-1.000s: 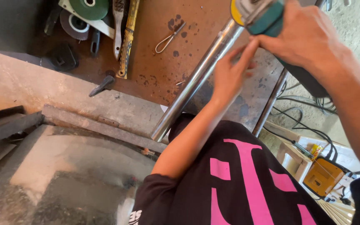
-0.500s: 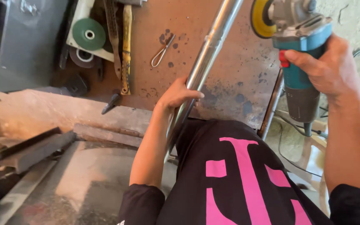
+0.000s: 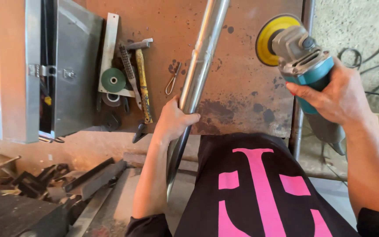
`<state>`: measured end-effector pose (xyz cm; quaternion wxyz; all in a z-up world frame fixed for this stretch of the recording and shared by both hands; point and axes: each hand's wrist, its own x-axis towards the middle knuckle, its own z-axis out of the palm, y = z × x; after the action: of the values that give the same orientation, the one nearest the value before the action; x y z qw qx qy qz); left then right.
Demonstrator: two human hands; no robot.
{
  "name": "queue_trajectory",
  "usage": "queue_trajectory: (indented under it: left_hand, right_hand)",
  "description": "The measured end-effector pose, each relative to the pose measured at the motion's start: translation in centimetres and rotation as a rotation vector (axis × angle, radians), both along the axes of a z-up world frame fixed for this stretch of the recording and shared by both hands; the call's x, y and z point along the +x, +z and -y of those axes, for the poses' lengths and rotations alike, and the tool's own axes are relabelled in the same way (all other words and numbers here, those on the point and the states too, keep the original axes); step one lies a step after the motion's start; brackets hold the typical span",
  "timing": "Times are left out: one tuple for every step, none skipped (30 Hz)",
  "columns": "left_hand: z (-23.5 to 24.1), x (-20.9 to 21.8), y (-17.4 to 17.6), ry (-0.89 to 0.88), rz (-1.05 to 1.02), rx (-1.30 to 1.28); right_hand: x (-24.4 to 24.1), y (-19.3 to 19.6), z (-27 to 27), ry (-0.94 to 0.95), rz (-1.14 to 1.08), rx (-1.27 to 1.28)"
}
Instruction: Using an angle grinder to smooth and polish metal pipes on a workbench.
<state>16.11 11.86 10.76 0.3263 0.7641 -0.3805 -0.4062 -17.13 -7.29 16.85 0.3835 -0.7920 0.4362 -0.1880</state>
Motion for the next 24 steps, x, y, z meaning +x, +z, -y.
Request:
queue_trajectory:
  left_hand:
    - [0.0, -0.2, 1.2, -0.004, 0.012, 0.004]
    - [0.1, -0.5, 2.5, 0.009, 0.078, 0.011]
    - [0.1, -0.8, 3.7, 0.022, 0.143, 0.018]
    - [0.4, -1.2, 4.7, 0.018, 0.153, 0.024]
    - [0.7, -1.7, 5.7, 0.017, 0.257, 0.136]
    - [1.1, -2.2, 6.7, 0.015, 0.360, 0.246]
    - [1.5, -2.6, 6.8, 0.011, 0.370, 0.250]
    - [1.9, -3.1, 6.8, 0.012, 0.444, 0.283]
    - [2.3, -3.5, 6.9, 0.013, 0.517, 0.316]
    - [2.5, -3.8, 6.7, 0.004, 0.525, 0.317]
    - [2.8, -4.1, 6.5, -0.004, 0.547, 0.309]
    - [3.0, -4.4, 6.3, -0.011, 0.570, 0.300]
    - [3.0, -4.6, 6.6, -0.019, 0.577, 0.303]
    - [3.2, -4.6, 6.9, -0.037, 0.601, 0.315]
    - [3.3, -4.7, 7.2, -0.055, 0.625, 0.328]
    - [3.2, -4.4, 7.9, -0.061, 0.628, 0.323]
    - [3.1, -4.2, 8.5, -0.074, 0.671, 0.362]
    - [3.4, -4.1, 9.1, -0.090, 0.715, 0.394]
    - [3.6, -3.6, 10.0, -0.099, 0.719, 0.383]
    - [3.6, -3.2, 11.1, -0.119, 0.757, 0.420]
    - [3.5, -2.7, 12.1, -0.139, 0.795, 0.457]
    - [3.7, -2.4, 13.2, -0.141, 0.801, 0.454]
    - [3.9, -2.0, 14.3, -0.158, 0.841, 0.468]
    - [3.9, -1.6, 15.5, -0.171, 0.884, 0.487]
  right_hand:
    - [-0.2, -0.4, -0.1, -0.004, 0.012, 0.004]
    - [-0.5, -0.8, -0.1, -0.006, 0.007, 0.001]
    - [-0.7, -1.2, -0.2, -0.007, 0.003, -0.002]
    - [-0.8, -1.5, -0.2, -0.010, 0.013, 0.005]
    - [-1.0, -1.9, -0.3, -0.004, 0.026, -0.008]
    - [-1.2, -2.3, -0.3, 0.000, 0.038, -0.023]
    - [-1.2, -2.7, -0.2, -0.005, 0.048, -0.018]
    - [-1.4, -3.1, -0.3, -0.023, 0.053, 0.023]
    - [-1.6, -3.6, -0.4, -0.040, 0.058, 0.064]
    - [-1.6, -4.0, -0.4, -0.049, 0.064, 0.068]
    - [-1.5, -4.3, -0.4, -0.031, 0.116, 0.061]
    - [-1.5, -4.7, -0.4, -0.013, 0.167, 0.053]
    - [-1.3, -5.0, -0.4, -0.021, 0.173, 0.057]
    - [-1.0, -5.1, -0.2, -0.024, 0.188, 0.071]
    - [-0.7, -5.2, -0.1, -0.027, 0.203, 0.084]
    - [-0.5, -5.5, -0.2, -0.033, 0.205, 0.080]
    - [-0.3, -5.7, -0.2, 0.000, 0.256, 0.055]
    - [-0.4, -6.0, 0.0, 0.029, 0.307, 0.024]
    - [-0.6, -5.4, 0.0, 0.017, 0.308, 0.014]
    - [-0.7, -4.9, -0.3, 0.012, 0.360, 0.109]
    - [-0.8, -4.3, -0.7, 0.007, 0.412, 0.203]
    - [-1.3, -4.4, -0.7, 0.003, 0.417, 0.200]
    - [-1.8, -4.4, -0.7, 0.024, 0.465, 0.207]
    - [-2.1, -4.4, -0.9, 0.049, 0.515, 0.218]
